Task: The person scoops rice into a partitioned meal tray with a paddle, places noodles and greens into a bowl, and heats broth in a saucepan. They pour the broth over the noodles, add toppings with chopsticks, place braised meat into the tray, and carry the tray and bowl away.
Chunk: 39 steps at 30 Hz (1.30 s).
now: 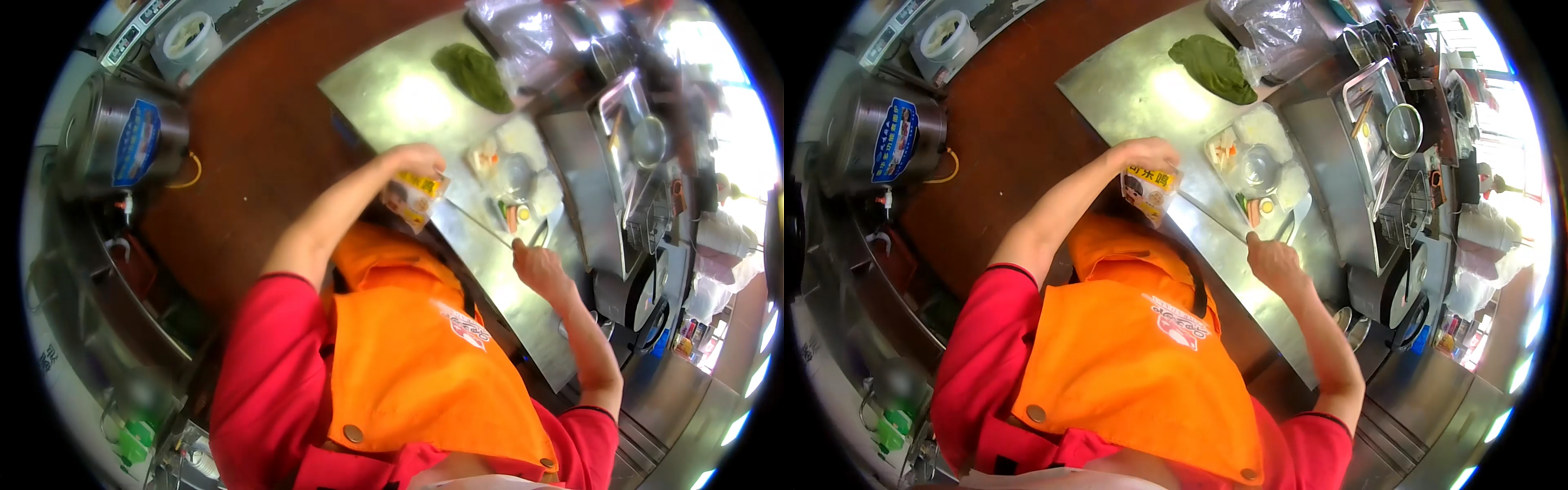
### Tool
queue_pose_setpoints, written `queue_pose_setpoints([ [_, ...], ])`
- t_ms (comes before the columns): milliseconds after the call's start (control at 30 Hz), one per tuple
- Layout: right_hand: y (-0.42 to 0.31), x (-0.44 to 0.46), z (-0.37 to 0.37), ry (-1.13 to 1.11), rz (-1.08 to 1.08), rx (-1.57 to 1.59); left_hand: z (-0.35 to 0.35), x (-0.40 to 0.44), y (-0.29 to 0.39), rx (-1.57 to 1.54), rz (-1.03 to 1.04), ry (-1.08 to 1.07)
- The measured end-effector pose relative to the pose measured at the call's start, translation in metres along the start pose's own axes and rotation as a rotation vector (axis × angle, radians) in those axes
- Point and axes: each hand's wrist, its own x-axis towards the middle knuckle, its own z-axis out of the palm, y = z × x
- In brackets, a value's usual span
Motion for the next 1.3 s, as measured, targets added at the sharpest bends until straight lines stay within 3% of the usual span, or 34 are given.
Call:
queue_pose_setpoints([
  [167,-0.012,-0.049,0.057,0.369,0.119,0.472,0.007,-0.010,-0.008,-0.018,-0.003,0.022],
  [233,-0.011,-0.083,0.073,0.389,0.319,0.559,0.000,-0.011,0.004,-0.023,-0.016,0.032],
  [333,-0.006,-0.132,0.153,0.607,0.469,0.614,-0.009,-0.039,0.017,-0.035,-0.021,0.039],
  [433,0.005,-0.165,0.199,0.503,0.759,0.641,-0.019,-0.056,0.031,-0.089,-0.035,-0.010],
  [567,0.039,-0.166,0.274,0.609,0.743,0.480,-0.046,-0.083,0.073,-0.115,-0.080,0.007],
  [633,0.046,-0.156,0.283,0.658,0.777,0.520,-0.056,-0.090,0.094,-0.221,-0.157,0.046],
  [733,0.064,-0.128,0.269,0.551,0.812,0.709,-0.069,-0.083,0.118,-0.116,-0.075,0.120],
  [833,0.062,-0.098,0.260,0.580,0.737,0.440,-0.073,-0.078,0.145,-0.089,-0.082,0.151],
  [867,0.051,-0.084,0.225,0.664,0.679,0.561,-0.071,-0.076,0.151,-0.089,-0.080,0.153],
  [933,0.016,-0.047,0.127,0.888,0.275,0.912,-0.067,-0.072,0.158,-0.089,-0.075,0.159],
  [967,0.001,-0.024,0.086,0.936,0.086,1.105,-0.066,-0.070,0.160,-0.070,-0.081,0.159],
  [1033,-0.019,0.022,0.037,0.942,-0.141,1.181,-0.066,-0.063,0.159,-0.031,-0.093,0.160],
  [1067,-0.026,0.029,0.009,0.881,-0.167,1.133,-0.063,-0.058,0.156,-0.081,-0.125,0.166],
  [1167,-0.042,0.093,0.030,0.728,-0.246,1.469,-0.057,-0.048,0.140,-0.213,-0.181,0.173],
  [1300,-0.042,0.125,0.030,0.691,-0.180,1.567,-0.066,-0.037,0.136,-0.278,-0.168,0.158],
])
